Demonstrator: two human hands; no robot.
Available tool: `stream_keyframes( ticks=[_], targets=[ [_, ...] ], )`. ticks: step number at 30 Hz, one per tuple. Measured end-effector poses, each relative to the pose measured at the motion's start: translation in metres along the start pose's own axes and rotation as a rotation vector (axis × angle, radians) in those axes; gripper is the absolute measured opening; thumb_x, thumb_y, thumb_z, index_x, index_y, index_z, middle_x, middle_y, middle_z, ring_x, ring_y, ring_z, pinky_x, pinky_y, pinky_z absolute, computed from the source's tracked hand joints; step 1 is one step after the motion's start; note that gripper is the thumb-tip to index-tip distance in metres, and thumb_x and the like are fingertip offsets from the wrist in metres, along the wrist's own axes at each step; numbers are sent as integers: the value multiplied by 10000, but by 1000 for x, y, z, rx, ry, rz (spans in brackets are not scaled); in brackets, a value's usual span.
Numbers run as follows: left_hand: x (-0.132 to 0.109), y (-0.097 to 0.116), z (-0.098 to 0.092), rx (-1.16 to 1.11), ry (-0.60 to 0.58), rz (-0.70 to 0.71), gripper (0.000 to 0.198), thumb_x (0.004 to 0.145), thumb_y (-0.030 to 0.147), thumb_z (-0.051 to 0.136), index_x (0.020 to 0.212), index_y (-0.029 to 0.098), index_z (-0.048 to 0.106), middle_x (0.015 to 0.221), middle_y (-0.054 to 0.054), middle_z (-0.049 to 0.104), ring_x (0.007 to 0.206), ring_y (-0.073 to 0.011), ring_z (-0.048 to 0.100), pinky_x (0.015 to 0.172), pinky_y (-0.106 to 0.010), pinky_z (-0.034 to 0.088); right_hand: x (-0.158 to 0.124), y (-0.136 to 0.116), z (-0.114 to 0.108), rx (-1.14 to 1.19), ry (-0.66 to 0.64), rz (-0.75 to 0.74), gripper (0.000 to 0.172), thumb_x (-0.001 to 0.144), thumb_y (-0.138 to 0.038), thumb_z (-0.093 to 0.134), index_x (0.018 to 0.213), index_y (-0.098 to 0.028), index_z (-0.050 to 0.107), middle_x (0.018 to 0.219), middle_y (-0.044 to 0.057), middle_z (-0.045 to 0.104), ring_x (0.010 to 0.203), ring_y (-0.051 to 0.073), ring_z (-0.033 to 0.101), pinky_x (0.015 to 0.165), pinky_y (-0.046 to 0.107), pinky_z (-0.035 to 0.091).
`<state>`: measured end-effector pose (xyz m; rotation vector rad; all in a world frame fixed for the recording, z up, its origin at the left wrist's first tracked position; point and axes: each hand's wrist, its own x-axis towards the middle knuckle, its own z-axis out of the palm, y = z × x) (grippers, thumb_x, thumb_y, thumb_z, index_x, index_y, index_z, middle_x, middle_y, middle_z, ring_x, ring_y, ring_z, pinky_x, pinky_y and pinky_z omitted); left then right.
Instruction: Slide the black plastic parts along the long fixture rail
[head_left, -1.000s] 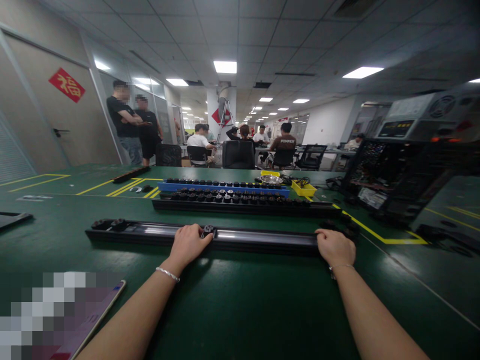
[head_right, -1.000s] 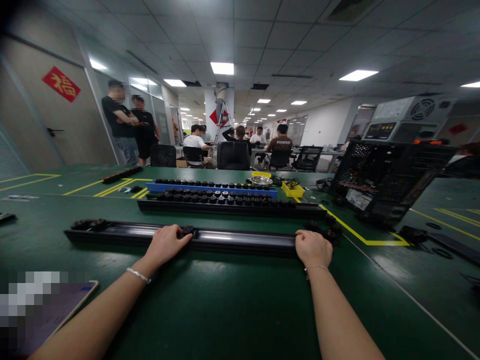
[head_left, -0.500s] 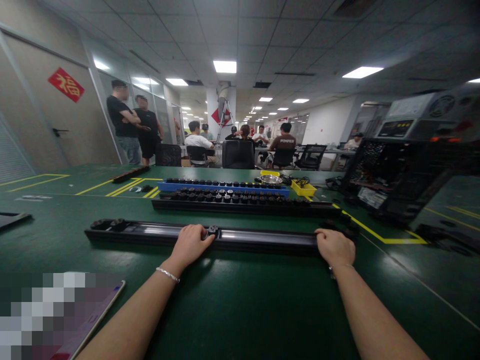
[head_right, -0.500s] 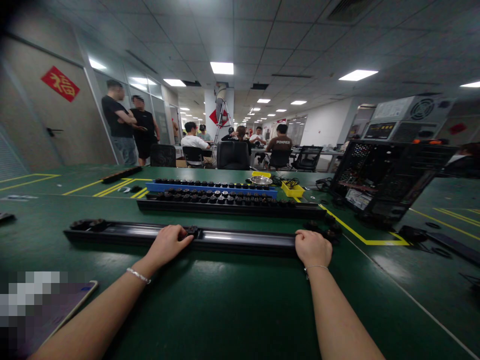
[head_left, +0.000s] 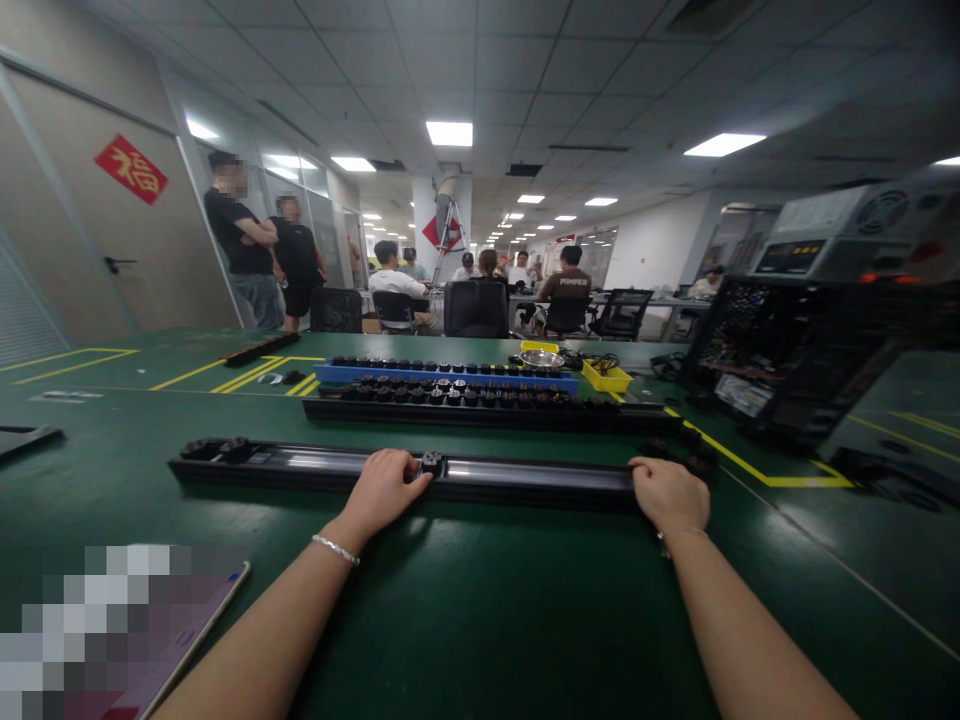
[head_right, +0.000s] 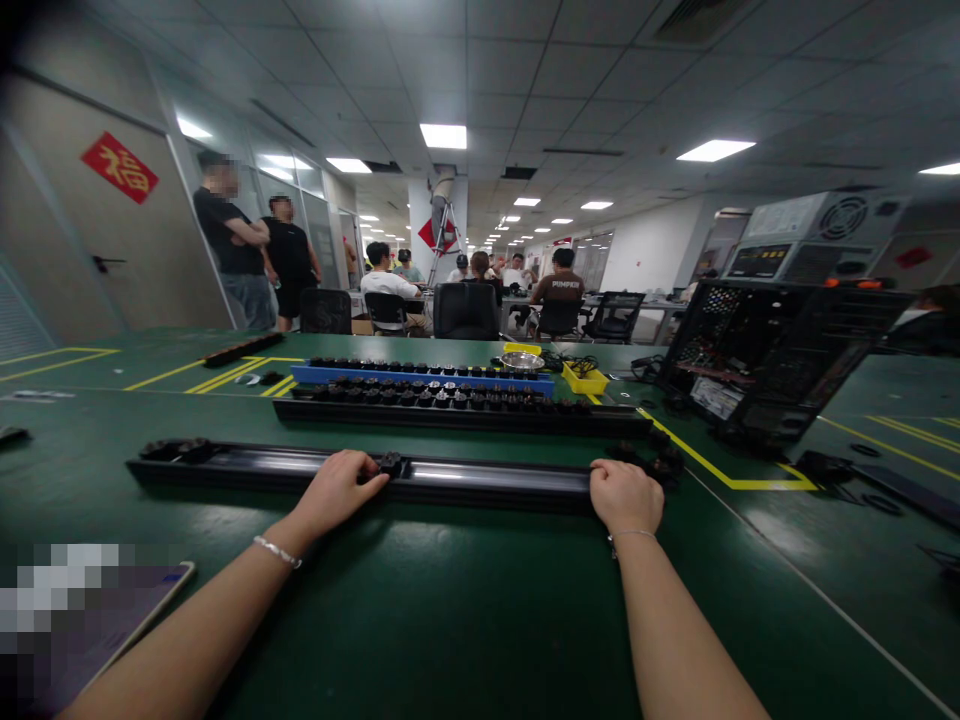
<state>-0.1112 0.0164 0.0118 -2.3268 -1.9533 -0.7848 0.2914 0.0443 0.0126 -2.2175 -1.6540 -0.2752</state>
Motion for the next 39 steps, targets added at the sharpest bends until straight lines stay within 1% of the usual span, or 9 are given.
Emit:
stream_keyframes(
  ticks=[4, 8, 17, 24, 28, 32, 39],
  targets=[
    [0, 0, 0, -4, 2, 35, 246, 775, 437, 511, 760, 198, 567, 838, -55, 632, 873, -219, 567, 839, -350, 397, -1, 0, -1, 5, 10, -3, 421, 803, -263, 299, 937, -271, 698, 1071, 9, 657, 999, 199, 551, 781, 345, 389],
    [0, 1, -1, -6, -7, 40, 226, 778, 418, 515, 755, 199, 563, 838, -51, 628, 869, -214, 565, 836, -347, 400, -1, -1, -1, 11, 16, -5, 417, 804, -264, 305, 937, -264, 700, 1060, 17, 660, 988, 203, 553, 777, 345, 392],
    [0, -1, 1, -47, 15, 130, 187, 762, 380, 543, 732, 197, 559, 802, -43, 609, 825, -214, 555, 812, -373, 413, 0, 1, 3, 10, 42, 5, 398, 786, -245, 333, 913, -273, 710, 1037, 9, 668, 977, 197, 555, 789, 338, 388],
    [-1, -2, 2, -83, 40, 184, 137, 759, 328, 566, 754, 191, 568, 823, -41, 615, 844, -206, 559, 832, -374, 415, 0, 1, 3, 16, 40, 2, 404, 788, -250, 323, 906, -274, 709, 1038, 6, 667, 977, 200, 559, 772, 344, 392],
    [0, -2, 4, -95, 60, 208, 104, 750, 295, 585, 761, 192, 583, 853, -42, 628, 878, -205, 561, 845, -375, 418, 1, 2, 4, 10, 20, 12, 415, 794, -262, 311, 926, -276, 704, 1058, 5, 661, 983, 205, 557, 775, 356, 392],
    [0, -2, 5, -102, 64, 225, 82, 742, 267, 600, 773, 192, 608, 875, -38, 647, 930, -204, 562, 877, -375, 414, 2, 3, 7, 18, 33, -3, 410, 793, -266, 318, 926, -271, 706, 1062, 8, 659, 988, 206, 551, 782, 355, 393],
    [0, -2, 3, -93, 68, 220, 117, 750, 296, 599, 800, 212, 663, 879, -28, 682, 1000, -219, 550, 913, -401, 406, 2, 4, 8, 15, 27, -12, 415, 799, -276, 311, 935, -268, 703, 1058, 12, 660, 986, 209, 550, 769, 354, 395]
  ],
)
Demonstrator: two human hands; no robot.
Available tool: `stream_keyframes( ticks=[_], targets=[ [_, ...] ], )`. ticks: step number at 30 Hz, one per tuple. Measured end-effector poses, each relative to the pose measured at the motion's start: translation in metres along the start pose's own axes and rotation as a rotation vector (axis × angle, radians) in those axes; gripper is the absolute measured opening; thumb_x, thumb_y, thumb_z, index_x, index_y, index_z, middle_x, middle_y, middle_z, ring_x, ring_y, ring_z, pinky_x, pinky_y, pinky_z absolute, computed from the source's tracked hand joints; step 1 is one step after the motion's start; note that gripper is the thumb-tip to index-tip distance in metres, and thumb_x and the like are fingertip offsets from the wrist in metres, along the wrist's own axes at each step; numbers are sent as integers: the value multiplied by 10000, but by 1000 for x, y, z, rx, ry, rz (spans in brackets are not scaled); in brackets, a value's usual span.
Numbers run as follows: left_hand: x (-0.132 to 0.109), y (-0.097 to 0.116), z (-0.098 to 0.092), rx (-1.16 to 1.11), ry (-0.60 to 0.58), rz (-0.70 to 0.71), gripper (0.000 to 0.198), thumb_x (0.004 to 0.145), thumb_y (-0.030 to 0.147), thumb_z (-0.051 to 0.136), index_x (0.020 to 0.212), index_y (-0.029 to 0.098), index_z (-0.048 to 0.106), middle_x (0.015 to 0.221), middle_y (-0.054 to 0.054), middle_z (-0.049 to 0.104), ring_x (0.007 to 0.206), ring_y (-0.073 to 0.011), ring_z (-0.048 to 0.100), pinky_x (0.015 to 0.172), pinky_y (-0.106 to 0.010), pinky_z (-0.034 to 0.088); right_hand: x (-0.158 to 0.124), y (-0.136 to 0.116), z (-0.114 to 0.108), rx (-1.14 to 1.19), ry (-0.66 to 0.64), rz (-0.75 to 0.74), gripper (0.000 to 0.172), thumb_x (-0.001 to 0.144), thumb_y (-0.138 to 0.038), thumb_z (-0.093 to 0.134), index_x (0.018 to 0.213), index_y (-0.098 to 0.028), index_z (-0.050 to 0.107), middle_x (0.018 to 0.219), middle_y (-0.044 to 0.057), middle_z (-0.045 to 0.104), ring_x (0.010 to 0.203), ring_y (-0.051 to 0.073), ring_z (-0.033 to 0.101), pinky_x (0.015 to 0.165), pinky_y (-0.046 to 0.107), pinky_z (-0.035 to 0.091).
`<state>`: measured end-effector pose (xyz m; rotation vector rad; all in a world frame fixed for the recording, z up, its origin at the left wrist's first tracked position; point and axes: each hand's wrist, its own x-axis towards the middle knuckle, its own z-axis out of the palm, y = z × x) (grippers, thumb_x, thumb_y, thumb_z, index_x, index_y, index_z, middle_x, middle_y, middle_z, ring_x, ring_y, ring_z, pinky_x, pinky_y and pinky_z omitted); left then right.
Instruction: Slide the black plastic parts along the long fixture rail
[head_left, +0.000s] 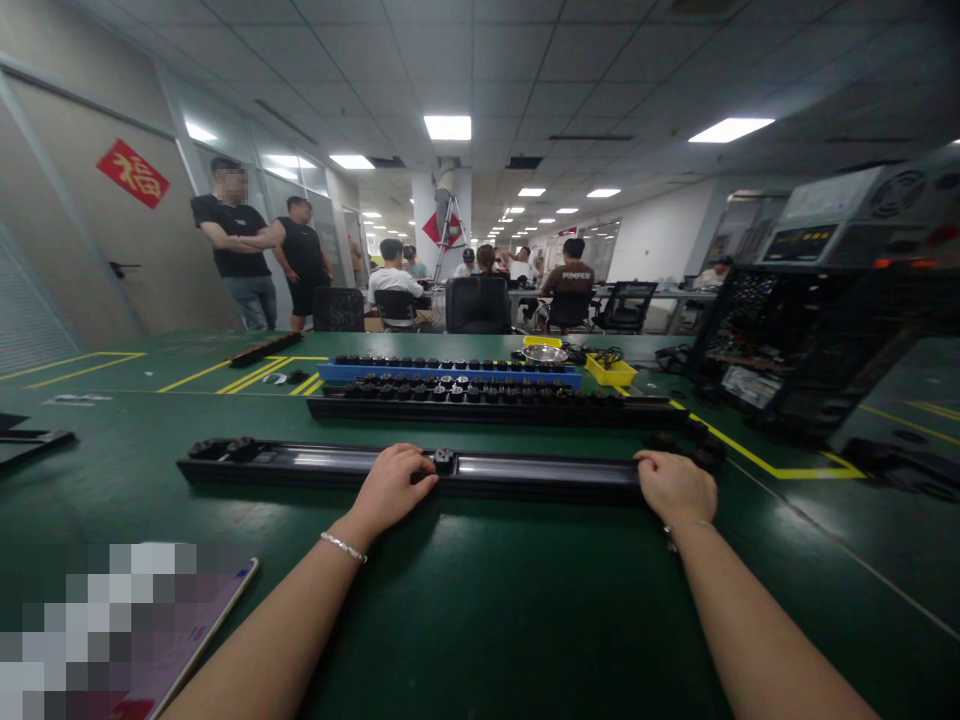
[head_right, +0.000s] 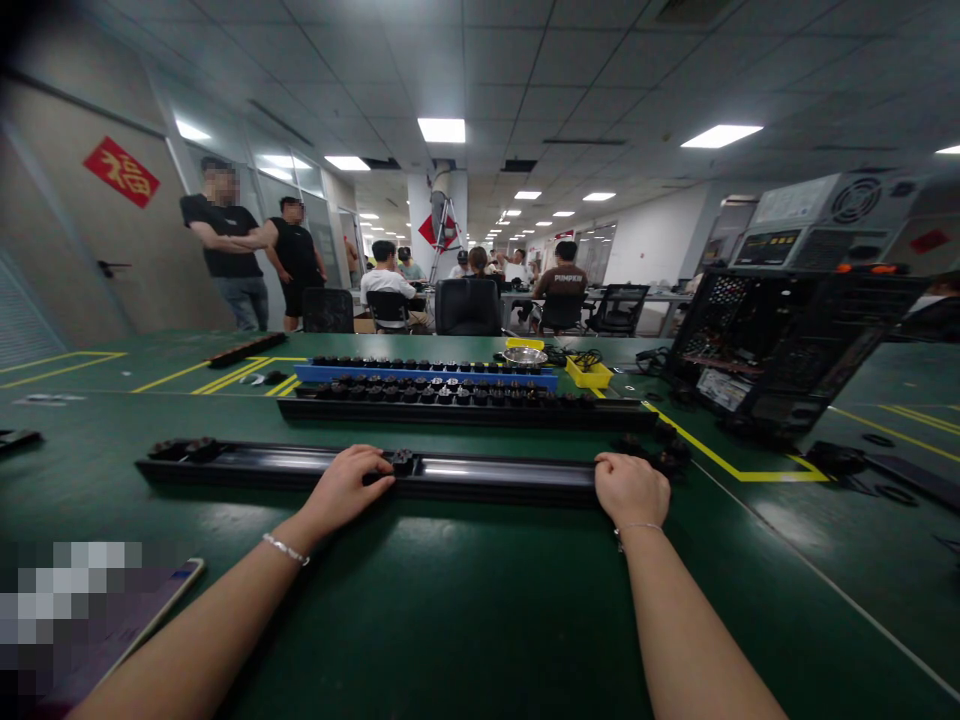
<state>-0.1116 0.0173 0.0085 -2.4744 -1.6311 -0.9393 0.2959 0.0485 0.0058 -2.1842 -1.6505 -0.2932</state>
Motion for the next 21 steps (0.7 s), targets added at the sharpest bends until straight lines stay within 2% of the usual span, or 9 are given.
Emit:
stream_keyframes(
  ticks=[9, 21],
  targets=[
    [1, -4, 4, 39, -10, 57, 176, 773, 319, 581, 887, 254, 698, 895, 3, 711, 1010, -215, 554, 920, -406, 394, 0, -2, -1, -10, 4, 16, 402, 784, -261, 326, 913, -279, 706, 1046, 7, 666, 963, 205, 566, 767, 352, 394],
    [1, -2, 3, 36, -11, 74, 182, 779, 301, 566, 896, 272, 702, 894, 10, 715, 1016, -212, 555, 932, -415, 384, -1, -3, -5, 13, -17, 14, 411, 789, -276, 321, 937, -268, 705, 1054, 21, 659, 979, 211, 548, 793, 362, 395]
  ],
)
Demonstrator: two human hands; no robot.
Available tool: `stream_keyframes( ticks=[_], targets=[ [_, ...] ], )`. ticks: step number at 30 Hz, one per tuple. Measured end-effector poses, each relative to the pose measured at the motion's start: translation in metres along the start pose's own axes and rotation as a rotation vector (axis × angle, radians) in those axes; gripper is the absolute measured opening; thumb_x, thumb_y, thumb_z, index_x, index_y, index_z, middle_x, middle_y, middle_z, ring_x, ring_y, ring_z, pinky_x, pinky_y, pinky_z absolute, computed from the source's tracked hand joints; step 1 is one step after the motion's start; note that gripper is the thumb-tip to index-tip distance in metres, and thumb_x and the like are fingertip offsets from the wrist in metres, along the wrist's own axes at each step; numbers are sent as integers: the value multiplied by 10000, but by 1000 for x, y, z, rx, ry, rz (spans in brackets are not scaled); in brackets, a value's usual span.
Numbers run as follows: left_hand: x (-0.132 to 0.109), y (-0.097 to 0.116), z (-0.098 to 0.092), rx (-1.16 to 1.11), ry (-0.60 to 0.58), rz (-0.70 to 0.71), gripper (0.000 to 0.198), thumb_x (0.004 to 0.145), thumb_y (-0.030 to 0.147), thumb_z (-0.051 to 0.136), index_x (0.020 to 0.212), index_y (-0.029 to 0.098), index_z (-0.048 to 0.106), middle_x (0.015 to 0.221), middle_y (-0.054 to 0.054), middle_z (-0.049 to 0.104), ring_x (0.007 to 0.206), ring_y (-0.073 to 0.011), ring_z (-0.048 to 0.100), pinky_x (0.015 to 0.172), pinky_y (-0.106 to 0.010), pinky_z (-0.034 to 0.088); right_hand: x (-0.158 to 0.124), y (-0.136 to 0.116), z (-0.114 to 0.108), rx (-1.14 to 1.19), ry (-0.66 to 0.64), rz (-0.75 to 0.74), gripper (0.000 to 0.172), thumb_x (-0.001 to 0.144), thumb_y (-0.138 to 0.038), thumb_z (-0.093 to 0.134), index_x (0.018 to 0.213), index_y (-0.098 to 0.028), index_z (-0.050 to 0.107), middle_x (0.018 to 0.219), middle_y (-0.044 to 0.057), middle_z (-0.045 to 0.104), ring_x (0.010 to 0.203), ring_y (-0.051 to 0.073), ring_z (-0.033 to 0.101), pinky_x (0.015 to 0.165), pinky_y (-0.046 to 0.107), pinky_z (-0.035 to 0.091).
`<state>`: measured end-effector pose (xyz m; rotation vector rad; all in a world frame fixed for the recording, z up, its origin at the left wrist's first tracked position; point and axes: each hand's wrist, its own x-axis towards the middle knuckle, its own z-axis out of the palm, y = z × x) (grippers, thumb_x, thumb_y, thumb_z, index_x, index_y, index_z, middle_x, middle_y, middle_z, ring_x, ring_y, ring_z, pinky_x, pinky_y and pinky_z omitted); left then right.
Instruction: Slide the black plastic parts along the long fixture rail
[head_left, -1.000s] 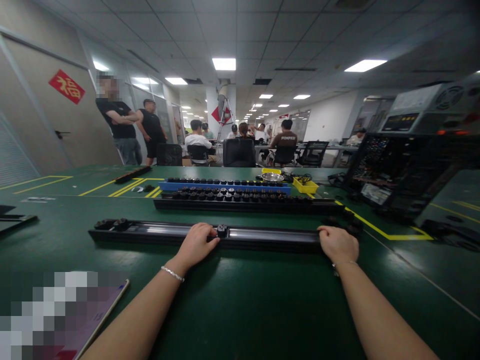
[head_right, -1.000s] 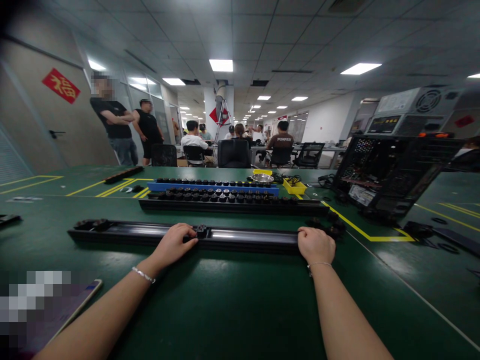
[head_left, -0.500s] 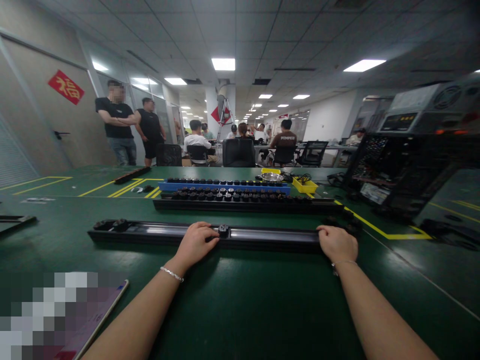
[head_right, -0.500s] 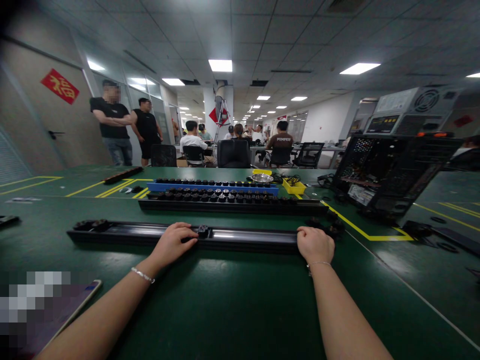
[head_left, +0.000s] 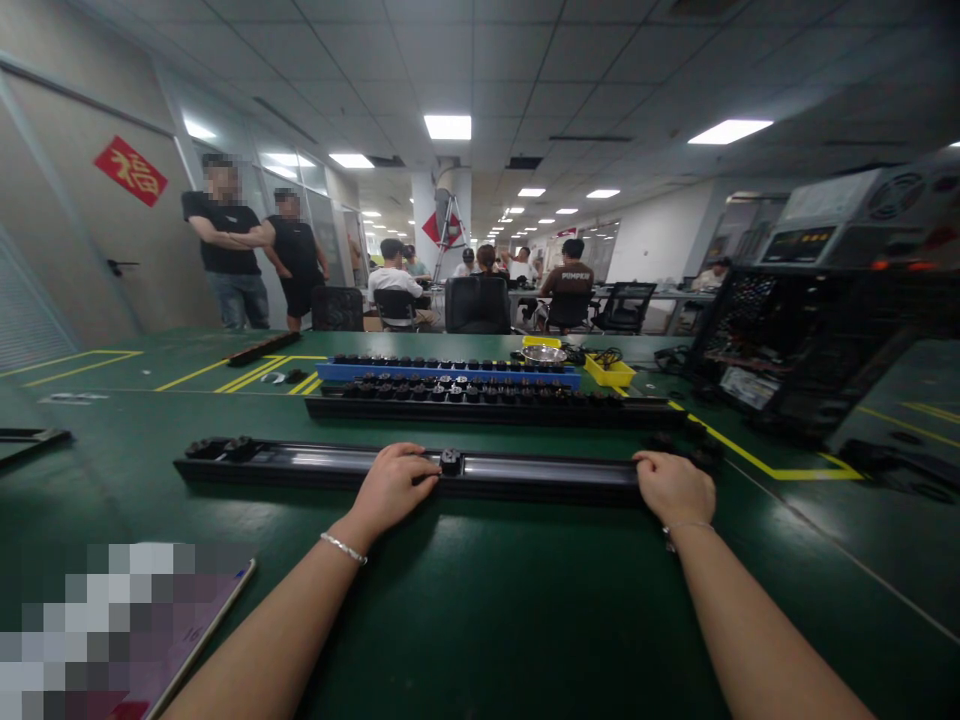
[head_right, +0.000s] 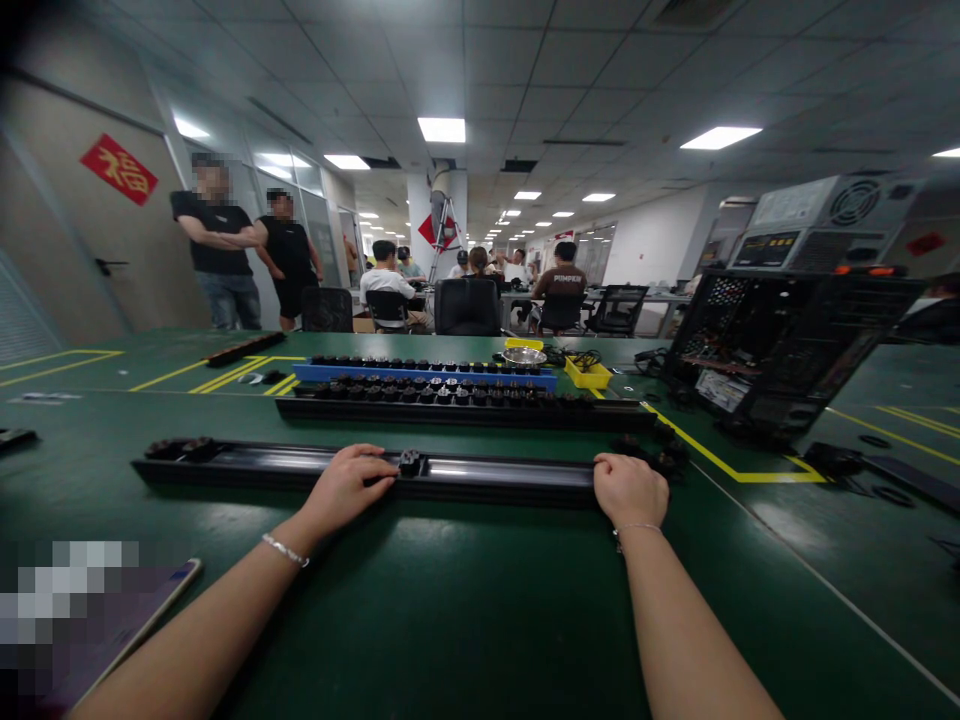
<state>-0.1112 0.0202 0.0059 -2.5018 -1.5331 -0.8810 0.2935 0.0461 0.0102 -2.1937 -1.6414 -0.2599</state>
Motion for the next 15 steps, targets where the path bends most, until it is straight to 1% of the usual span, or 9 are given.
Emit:
stream_keyframes(
  ticks=[5, 15],
  targets=[
    [1, 1, -1, -8, -18, 1, 183, 781, 273, 555, 889, 275, 703, 891, 15, 714, 1032, -206, 547, 941, -408, 390, 0, 0, 0, -6, -9, -5, 417, 795, -277, 310, 938, -273, 702, 1049, 19, 660, 983, 212, 546, 790, 362, 388],
    [0, 3, 2, -15, -23, 6, 208, 771, 268, 559, 927, 270, 696, 933, -12, 700, 1050, -211, 538, 939, -398, 405, 0, 1, 2, -16, 26, -20, 398, 787, -264, 330, 918, -267, 706, 1036, 15, 667, 961, 200, 553, 752, 333, 385]
  ],
)
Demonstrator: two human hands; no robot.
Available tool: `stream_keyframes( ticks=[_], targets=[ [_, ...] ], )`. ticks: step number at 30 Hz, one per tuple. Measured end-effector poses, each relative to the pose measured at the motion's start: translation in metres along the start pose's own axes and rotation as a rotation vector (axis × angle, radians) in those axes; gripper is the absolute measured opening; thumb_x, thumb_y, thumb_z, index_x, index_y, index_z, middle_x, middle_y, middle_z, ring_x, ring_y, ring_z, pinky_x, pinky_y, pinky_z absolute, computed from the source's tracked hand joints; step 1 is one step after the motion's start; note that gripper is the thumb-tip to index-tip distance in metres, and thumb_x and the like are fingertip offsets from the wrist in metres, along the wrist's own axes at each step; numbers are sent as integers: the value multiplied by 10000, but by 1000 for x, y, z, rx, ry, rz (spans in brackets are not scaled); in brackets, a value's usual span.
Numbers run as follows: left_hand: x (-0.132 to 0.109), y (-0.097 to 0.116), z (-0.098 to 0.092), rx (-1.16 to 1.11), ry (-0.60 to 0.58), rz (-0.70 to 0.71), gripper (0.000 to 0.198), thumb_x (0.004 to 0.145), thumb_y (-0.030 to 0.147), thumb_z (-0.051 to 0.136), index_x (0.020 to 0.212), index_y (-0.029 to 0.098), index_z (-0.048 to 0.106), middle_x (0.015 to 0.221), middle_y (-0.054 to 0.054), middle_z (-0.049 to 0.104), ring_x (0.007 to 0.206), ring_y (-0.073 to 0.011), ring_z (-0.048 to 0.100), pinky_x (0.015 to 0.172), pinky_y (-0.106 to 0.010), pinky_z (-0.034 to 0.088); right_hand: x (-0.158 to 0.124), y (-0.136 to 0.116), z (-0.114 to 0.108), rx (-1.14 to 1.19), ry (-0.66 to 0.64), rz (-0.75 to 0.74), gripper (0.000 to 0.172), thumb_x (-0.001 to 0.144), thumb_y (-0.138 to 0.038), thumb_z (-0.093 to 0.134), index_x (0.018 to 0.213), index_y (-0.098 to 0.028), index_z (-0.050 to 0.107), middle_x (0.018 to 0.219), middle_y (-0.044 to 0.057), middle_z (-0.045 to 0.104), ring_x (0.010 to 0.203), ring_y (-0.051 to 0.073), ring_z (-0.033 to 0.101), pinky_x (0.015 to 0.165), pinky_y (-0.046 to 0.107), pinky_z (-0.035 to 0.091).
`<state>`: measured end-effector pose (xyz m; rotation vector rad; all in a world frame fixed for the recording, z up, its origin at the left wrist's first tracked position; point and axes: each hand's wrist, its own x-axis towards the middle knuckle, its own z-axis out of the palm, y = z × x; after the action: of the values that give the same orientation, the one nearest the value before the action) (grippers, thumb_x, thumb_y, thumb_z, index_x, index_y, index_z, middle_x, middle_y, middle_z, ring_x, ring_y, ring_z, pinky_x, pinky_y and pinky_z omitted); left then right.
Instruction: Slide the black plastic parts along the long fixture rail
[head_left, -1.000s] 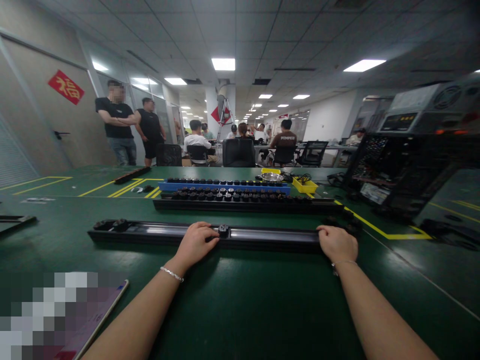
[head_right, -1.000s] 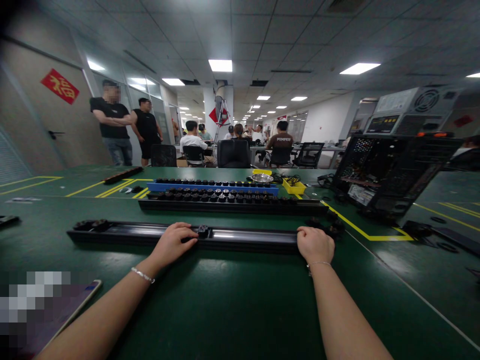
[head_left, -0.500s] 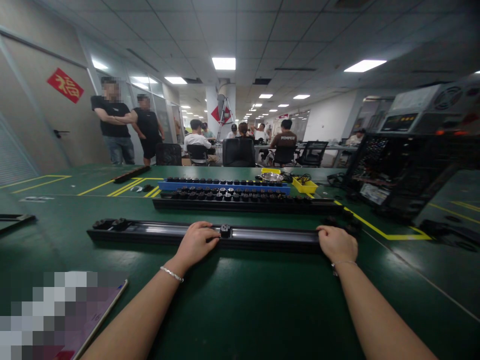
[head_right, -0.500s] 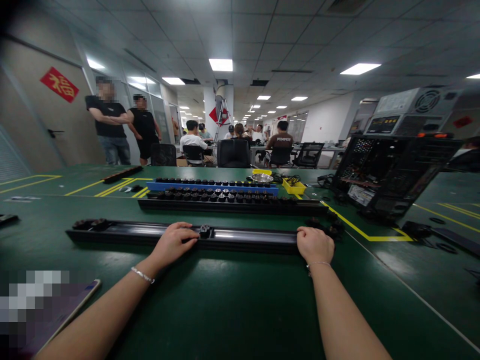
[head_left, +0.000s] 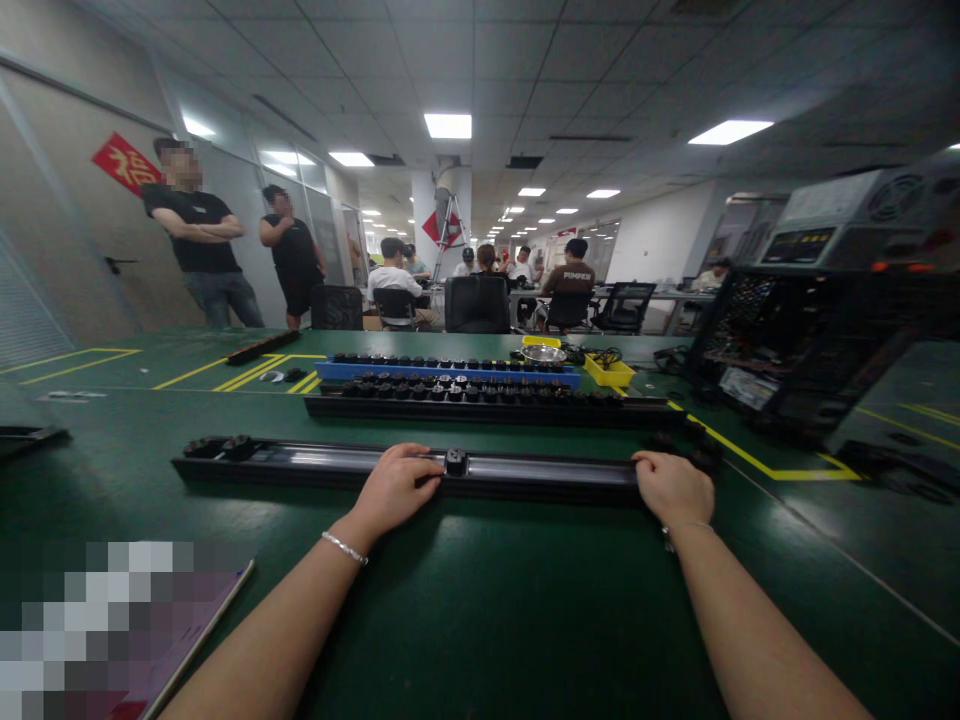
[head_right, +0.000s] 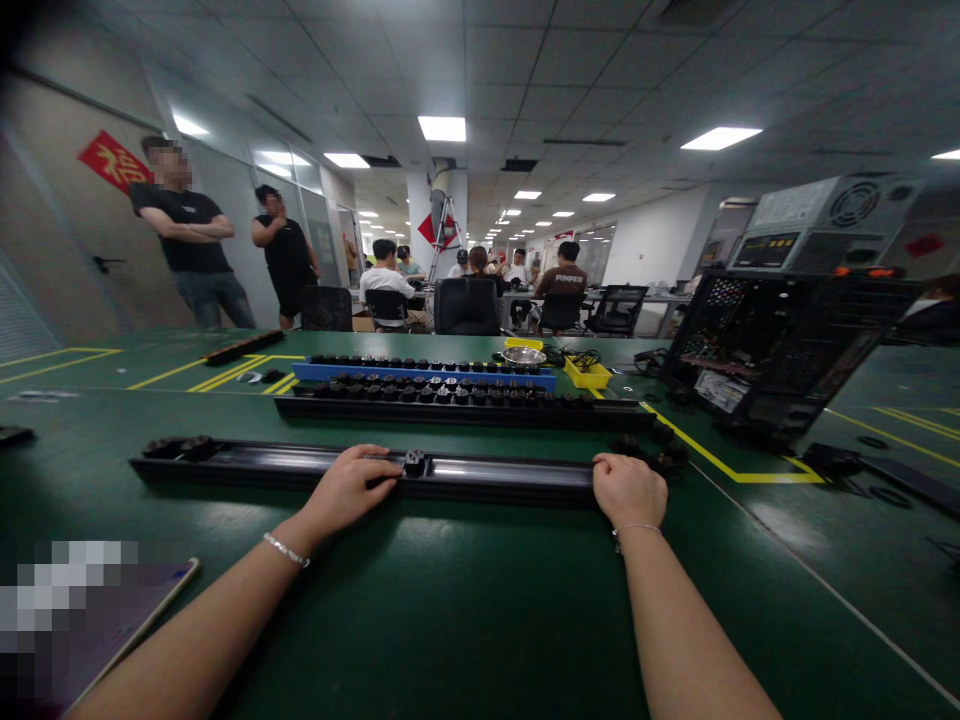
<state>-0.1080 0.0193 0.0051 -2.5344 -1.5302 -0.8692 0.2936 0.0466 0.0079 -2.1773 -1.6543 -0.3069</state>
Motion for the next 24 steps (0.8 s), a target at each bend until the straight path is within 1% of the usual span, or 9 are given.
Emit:
stream_keyframes(
  ticks=[8, 12, 16, 19, 24],
  targets=[
    [-1, 2, 1, -10, -24, 27, 251, 770, 268, 562, 998, 259, 667, 997, -21, 683, 1095, -205, 511, 965, -396, 393, 0, 0, -1, 0, -13, 1, 407, 793, -272, 322, 938, -269, 702, 1059, 15, 660, 972, 204, 550, 769, 346, 386],
    [-1, 5, -1, -40, -63, 41, 280, 769, 269, 563, 1038, 267, 644, 1011, -11, 678, 1114, -204, 498, 982, -402, 382, 0, -1, -2, 10, -16, 2, 409, 797, -271, 321, 948, -261, 700, 1053, 23, 662, 983, 205, 543, 774, 346, 383],
    [-2, 10, -3, -35, -94, 39, 349, 765, 282, 571, 1113, 267, 603, 1094, -33, 637, 1140, -204, 480, 998, -397, 373, -1, -1, -2, 9, -5, 1, 416, 802, -270, 309, 937, -261, 702, 1052, 24, 662, 984, 207, 543, 786, 355, 380],
    [-2, 13, -4, -43, -101, 28, 387, 747, 282, 593, 1134, 274, 590, 1151, -47, 593, 1116, -202, 498, 994, -378, 382, 0, -1, -1, 16, 2, -3, 399, 791, -274, 327, 919, -266, 705, 1034, 20, 668, 963, 204, 552, 781, 351, 384],
    [-2, 16, -5, -44, -137, 31, 416, 739, 283, 599, 1154, 276, 572, 1125, -45, 595, 1065, -195, 528, 971, -357, 397, 0, 0, -1, 8, 10, 2, 393, 786, -270, 331, 905, -273, 705, 1037, 8, 667, 972, 199, 555, 776, 344, 385]
  ],
)
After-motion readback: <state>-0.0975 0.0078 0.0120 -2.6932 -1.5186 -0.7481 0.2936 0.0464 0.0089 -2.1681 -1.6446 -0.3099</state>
